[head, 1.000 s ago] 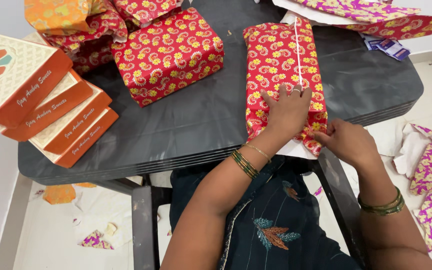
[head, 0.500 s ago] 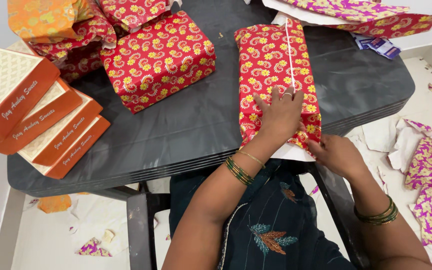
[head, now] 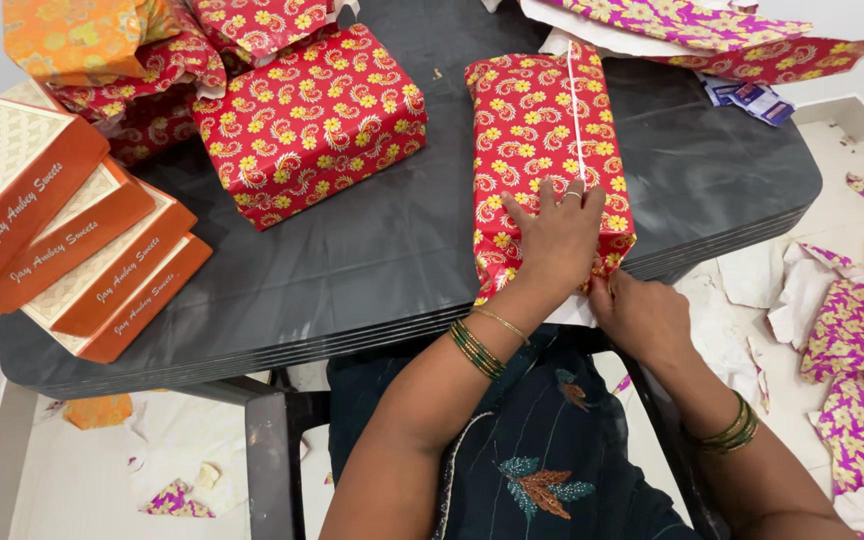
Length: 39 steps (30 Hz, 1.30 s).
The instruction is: The person wraps a rectangular box with red floral wrapping paper, folding the edges and smoothing the surface. They then place the wrapped box on the table and begin wrapping a second box in the same manner.
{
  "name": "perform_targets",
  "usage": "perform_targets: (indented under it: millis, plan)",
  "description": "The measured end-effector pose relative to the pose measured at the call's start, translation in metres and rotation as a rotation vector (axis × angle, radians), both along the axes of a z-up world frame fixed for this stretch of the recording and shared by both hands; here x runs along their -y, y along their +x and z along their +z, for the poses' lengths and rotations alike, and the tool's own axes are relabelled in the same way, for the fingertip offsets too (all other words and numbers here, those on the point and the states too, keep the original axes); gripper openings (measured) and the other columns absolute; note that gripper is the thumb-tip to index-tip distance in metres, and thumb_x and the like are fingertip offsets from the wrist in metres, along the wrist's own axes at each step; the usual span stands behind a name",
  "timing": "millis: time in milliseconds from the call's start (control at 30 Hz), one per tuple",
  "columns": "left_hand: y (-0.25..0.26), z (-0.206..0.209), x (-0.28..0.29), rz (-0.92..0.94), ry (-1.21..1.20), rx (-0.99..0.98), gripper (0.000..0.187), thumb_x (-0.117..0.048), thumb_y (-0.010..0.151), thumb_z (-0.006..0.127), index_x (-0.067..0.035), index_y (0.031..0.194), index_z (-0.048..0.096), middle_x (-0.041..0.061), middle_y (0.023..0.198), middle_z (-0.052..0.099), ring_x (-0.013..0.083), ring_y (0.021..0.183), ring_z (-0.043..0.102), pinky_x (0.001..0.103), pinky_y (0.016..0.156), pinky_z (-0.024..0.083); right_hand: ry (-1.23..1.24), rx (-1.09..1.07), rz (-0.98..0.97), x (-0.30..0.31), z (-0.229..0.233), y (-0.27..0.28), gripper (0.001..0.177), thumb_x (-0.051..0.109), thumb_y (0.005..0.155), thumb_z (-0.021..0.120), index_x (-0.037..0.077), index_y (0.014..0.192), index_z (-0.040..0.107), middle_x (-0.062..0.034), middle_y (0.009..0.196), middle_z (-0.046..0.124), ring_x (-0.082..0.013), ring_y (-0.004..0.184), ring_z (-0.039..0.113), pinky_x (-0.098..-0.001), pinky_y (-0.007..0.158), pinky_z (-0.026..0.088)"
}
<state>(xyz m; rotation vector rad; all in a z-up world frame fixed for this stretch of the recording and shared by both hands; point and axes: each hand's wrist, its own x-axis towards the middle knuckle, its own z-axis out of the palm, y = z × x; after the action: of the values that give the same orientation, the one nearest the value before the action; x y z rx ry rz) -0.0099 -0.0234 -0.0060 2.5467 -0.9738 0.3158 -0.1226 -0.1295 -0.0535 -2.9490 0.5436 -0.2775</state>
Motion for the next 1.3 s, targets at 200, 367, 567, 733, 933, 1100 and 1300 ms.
perform_targets:
  millis: [200,367,567,733,933,1100,1300]
  plan:
    - [0.001,0.0,-0.004,-0.017,-0.017,-0.039,0.058,-0.021,0.084,0.071,-0.014,0.138,0.051,0.007,0.149,0.049,0.0412,0.145,0.036,0.088,0.105,0.016,0.135,0.158,0.067,-0.014,0.002,-0.004,0.035,0.041,0.095,0.061,0.006,0.09,0.062,-0.0172,0.069,0.068,-0.0408,0.068,0.069,-0.0551,0.061,0.052]
    - [0.001,0.001,-0.006,-0.034,-0.012,-0.034,0.057,-0.021,0.083,0.073,-0.014,0.135,0.051,0.008,0.149,0.049,0.0418,0.145,0.035,0.089,0.104,0.016,0.154,0.334,0.226,-0.02,0.003,-0.002,0.019,0.022,0.089,0.069,0.006,0.097,0.066,-0.0138,0.081,0.065,-0.0371,0.083,0.064,-0.0517,0.071,0.049]
    - [0.001,-0.004,-0.006,-0.038,-0.034,0.009,0.046,-0.018,0.091,0.065,-0.013,0.135,0.052,0.008,0.148,0.051,0.0425,0.145,0.037,0.09,0.103,0.017,-0.039,0.54,0.299,-0.029,-0.003,-0.005,0.023,0.013,0.08,0.075,0.007,0.102,0.07,-0.0184,0.115,0.056,-0.0414,0.114,0.049,-0.0547,0.095,0.04]
    - [0.003,-0.007,-0.003,-0.033,-0.026,0.02,0.044,-0.017,0.093,0.06,-0.013,0.136,0.051,0.009,0.148,0.051,0.043,0.144,0.037,0.09,0.103,0.017,-0.17,0.653,0.339,-0.03,-0.013,-0.004,0.033,0.01,0.08,0.074,0.002,0.112,0.07,-0.0236,0.13,0.05,-0.0436,0.128,0.047,-0.0572,0.108,0.038]
    - [0.002,-0.004,-0.006,-0.048,-0.02,-0.013,0.048,-0.02,0.091,0.064,-0.014,0.137,0.05,0.008,0.149,0.05,0.0426,0.145,0.035,0.09,0.104,0.015,-0.165,0.65,0.393,-0.037,-0.019,-0.005,0.035,0.012,0.084,0.074,-0.003,0.115,0.068,-0.0289,0.142,0.048,-0.0481,0.138,0.045,-0.0583,0.116,0.039]
    - [0.007,0.014,-0.011,-0.092,0.058,-0.204,0.066,-0.026,0.083,0.076,-0.013,0.14,0.046,0.008,0.157,0.04,0.0413,0.149,0.026,0.088,0.106,0.012,-0.221,0.626,0.356,-0.043,-0.016,-0.006,0.043,0.023,0.085,0.078,-0.003,0.116,0.065,-0.0276,0.141,0.056,-0.0421,0.137,0.05,-0.0589,0.116,0.034]
    - [0.019,0.023,-0.01,-0.123,0.178,-0.369,0.083,-0.035,0.075,0.085,-0.015,0.143,0.041,0.005,0.161,0.033,0.0395,0.152,0.019,0.083,0.11,0.01,-0.148,0.62,0.39,-0.033,-0.015,-0.01,0.05,0.027,0.089,0.078,-0.005,0.122,0.061,-0.0242,0.139,0.062,-0.0378,0.138,0.055,-0.0595,0.12,0.027]
